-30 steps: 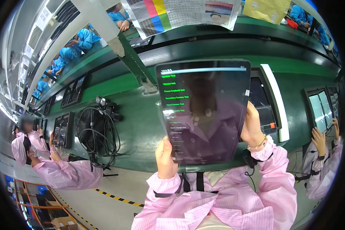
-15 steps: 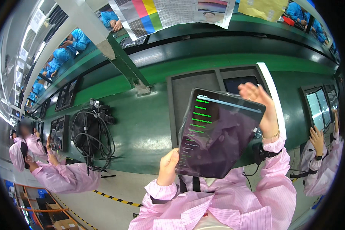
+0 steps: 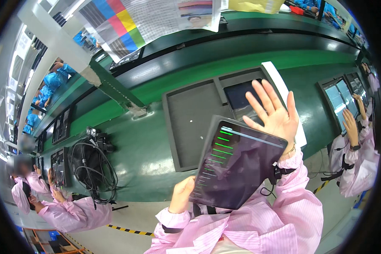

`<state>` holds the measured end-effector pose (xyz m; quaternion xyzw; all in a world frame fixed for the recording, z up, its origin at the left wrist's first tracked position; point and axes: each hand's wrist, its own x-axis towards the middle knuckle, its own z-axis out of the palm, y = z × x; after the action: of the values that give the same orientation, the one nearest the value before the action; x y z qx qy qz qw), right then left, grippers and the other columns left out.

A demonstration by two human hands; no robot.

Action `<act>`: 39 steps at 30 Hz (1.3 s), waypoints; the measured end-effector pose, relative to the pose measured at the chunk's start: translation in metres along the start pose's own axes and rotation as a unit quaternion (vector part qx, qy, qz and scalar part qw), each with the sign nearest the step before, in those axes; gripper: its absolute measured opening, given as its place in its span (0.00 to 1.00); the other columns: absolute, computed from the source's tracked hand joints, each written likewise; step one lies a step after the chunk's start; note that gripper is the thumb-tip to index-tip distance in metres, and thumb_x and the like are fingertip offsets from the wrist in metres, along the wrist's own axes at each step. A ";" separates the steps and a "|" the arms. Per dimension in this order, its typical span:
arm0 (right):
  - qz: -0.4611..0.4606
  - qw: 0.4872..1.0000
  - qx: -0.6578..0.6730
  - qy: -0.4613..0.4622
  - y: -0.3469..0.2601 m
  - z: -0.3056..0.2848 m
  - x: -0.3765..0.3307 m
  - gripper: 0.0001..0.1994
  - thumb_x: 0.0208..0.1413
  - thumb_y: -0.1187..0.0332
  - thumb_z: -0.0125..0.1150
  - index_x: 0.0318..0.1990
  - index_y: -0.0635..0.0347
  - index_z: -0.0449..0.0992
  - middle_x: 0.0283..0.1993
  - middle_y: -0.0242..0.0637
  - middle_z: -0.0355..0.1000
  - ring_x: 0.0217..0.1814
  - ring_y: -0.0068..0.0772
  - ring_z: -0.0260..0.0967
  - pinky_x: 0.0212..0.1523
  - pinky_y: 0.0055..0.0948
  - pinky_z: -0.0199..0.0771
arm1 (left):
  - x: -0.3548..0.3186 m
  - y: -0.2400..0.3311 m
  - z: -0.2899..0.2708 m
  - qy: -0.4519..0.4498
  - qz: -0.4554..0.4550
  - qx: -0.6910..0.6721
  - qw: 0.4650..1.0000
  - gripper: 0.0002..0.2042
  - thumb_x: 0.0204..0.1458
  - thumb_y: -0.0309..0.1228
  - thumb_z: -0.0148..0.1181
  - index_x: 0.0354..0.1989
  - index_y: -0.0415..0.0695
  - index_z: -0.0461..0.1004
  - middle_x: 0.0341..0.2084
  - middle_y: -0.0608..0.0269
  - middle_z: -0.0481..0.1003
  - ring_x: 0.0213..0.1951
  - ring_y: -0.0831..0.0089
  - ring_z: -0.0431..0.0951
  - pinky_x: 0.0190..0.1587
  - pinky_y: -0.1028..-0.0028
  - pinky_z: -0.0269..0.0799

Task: The person picks up a tablet to tap its screen and hold it up to a poster, then places it into a tray to test it alongside another tablet using a white bar. They repeat this process by picking up the second tablet to tap its screen and hold it up to the poster before returning it to the tray.

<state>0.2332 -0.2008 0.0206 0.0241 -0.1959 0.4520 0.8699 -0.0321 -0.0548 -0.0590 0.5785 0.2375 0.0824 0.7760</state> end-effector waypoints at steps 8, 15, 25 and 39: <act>-0.107 0.990 -0.089 0.025 -0.061 -0.027 -0.072 0.33 0.61 0.45 0.31 0.64 0.65 0.47 0.69 0.52 0.37 0.72 0.47 0.34 0.66 0.55 0.39 | 0.021 0.030 0.005 0.130 0.026 -0.057 0.990 0.16 0.59 0.41 0.46 0.38 0.39 0.71 0.31 0.67 0.74 0.31 0.82 0.72 0.33 0.81 0.68; 0.080 0.823 -0.469 0.310 -0.062 -0.045 -0.141 0.21 0.63 0.56 0.36 0.40 0.69 0.67 0.32 0.48 0.71 0.26 0.35 0.72 0.30 0.28 0.76 | 0.076 0.030 -0.019 0.155 0.008 -0.143 0.978 0.18 0.60 0.41 0.44 0.44 0.38 0.71 0.36 0.64 0.75 0.35 0.78 0.75 0.38 0.78 0.70; 0.098 0.831 -0.416 0.355 -0.030 -0.074 -0.140 0.16 0.63 0.60 0.42 0.41 0.68 0.65 0.39 0.54 0.71 0.34 0.38 0.74 0.35 0.31 0.78 | 0.111 0.028 -0.024 0.163 -0.014 -0.194 0.967 0.15 0.61 0.38 0.43 0.39 0.40 0.71 0.31 0.64 0.74 0.30 0.76 0.74 0.34 0.76 0.71; 0.014 0.857 -0.372 0.357 -0.027 -0.073 -0.096 0.25 0.61 0.48 0.40 0.26 0.61 0.70 0.16 0.38 0.68 0.10 0.24 0.61 0.10 0.19 0.55 | 0.090 0.040 -0.016 0.211 0.217 0.167 0.939 0.23 0.61 0.36 0.38 0.62 0.39 0.52 0.63 0.54 0.52 0.66 0.65 0.47 0.63 0.69 0.47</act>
<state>0.2284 -0.2754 -0.0781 -0.4668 -0.0261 0.3350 0.8181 0.0448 0.0081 -0.0494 0.7063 0.2750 0.3277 0.5641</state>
